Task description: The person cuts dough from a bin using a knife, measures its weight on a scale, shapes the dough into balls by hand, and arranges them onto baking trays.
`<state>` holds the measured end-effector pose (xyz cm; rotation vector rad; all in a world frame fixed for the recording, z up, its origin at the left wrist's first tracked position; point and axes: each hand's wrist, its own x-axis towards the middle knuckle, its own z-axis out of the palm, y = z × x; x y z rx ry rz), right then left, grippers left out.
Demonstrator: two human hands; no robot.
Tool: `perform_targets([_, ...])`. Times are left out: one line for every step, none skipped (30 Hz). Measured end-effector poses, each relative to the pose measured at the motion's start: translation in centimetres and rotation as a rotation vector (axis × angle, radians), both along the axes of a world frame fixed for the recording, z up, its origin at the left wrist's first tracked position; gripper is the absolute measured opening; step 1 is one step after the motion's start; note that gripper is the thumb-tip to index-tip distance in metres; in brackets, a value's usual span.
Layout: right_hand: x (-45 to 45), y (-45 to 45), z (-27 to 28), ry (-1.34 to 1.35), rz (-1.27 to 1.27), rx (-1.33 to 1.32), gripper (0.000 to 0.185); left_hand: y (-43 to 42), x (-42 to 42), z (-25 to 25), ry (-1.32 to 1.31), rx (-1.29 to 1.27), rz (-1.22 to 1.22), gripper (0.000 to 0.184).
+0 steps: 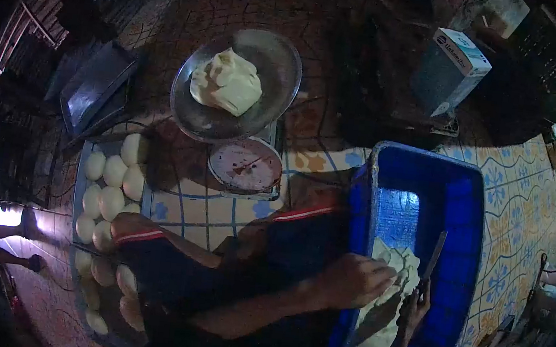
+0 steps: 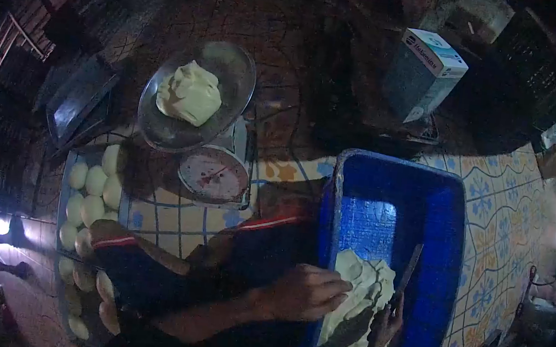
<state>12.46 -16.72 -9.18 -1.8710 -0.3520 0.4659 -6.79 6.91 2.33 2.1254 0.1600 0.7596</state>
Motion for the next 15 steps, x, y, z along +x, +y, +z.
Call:
perform_targets([0.2, 0.0, 0.2, 0.000, -0.014, -0.029, 0.048, -1.4, 1.4, -1.0, 0.000, 0.003, -0.002, 0.020])
perform_targets([0.3, 0.0, 0.7, -0.002, -0.017, -0.024, 0.048, -2.5, 2.8, -1.8, 0.022, 0.000, -0.089, 0.020])
perform_targets([0.2, 0.0, 1.4, 0.023, -0.023, 0.007, 0.047, -3.0, 3.6, -1.9, 0.043, -0.003, -0.178, 0.021])
perform_targets([0.2, 0.0, 1.9, 0.049, -0.027, 0.036, 0.046, -3.3, 4.0, -2.0, 0.040, 0.000, -0.183, 0.021])
perform_targets([0.4, 0.0, 1.7, 0.048, -0.033, 0.038, 0.046, -3.6, 4.3, -2.1, 0.011, -0.001, -0.180, 0.021])
perform_targets([0.7, 0.1, 1.3, -0.029, -0.023, 0.019, 0.046, -3.7, 4.5, -1.8, -0.018, -0.003, -0.178, 0.020])
perform_targets([0.9, 0.0, 1.1, -0.106, -0.013, 0.000, 0.045, -3.6, 4.3, -1.5, -0.020, -0.002, -0.185, 0.020])
perform_targets([1.2, -0.4, 0.9, -0.096, 0.031, -0.010, 0.045, -3.2, 3.5, -1.1, -0.064, -0.050, -0.153, 0.018])
perform_targets([1.2, -1.0, 0.8, -0.103, 0.032, -0.006, 0.045, -2.3, 2.4, -0.6, -0.110, -0.096, -0.118, 0.015])
perform_targets([1.0, -1.8, 0.6, -0.256, 0.070, -0.099, 0.044, -1.1, 1.0, -0.2, -0.147, -0.114, -0.036, 0.012])
perform_targets([0.8, -2.7, 0.3, -0.414, 0.110, -0.189, 0.043, 0.5, -1.0, 0.4, -0.187, -0.130, 0.050, 0.010])
perform_targets([0.7, -3.2, 0.0, -0.576, 0.152, -0.275, 0.042, 2.4, -3.5, 2.2, -0.168, -0.171, 0.220, 0.008])
perform_targets([0.8, -3.3, -0.2, -0.741, 0.193, -0.354, 0.041, 4.0, -6.2, 3.1, -0.153, -0.200, 0.410, 0.004])
perform_targets([1.2, -2.7, -0.4, -0.915, 0.232, -0.423, 0.040, 4.5, -7.5, 2.7, -0.284, -0.536, 0.796, 0.004])
perform_targets([1.8, -1.0, -0.7, -1.088, 0.268, -0.482, 0.039, 8.5, -10.7, 1.7, -0.476, -0.325, 0.883, 0.005])
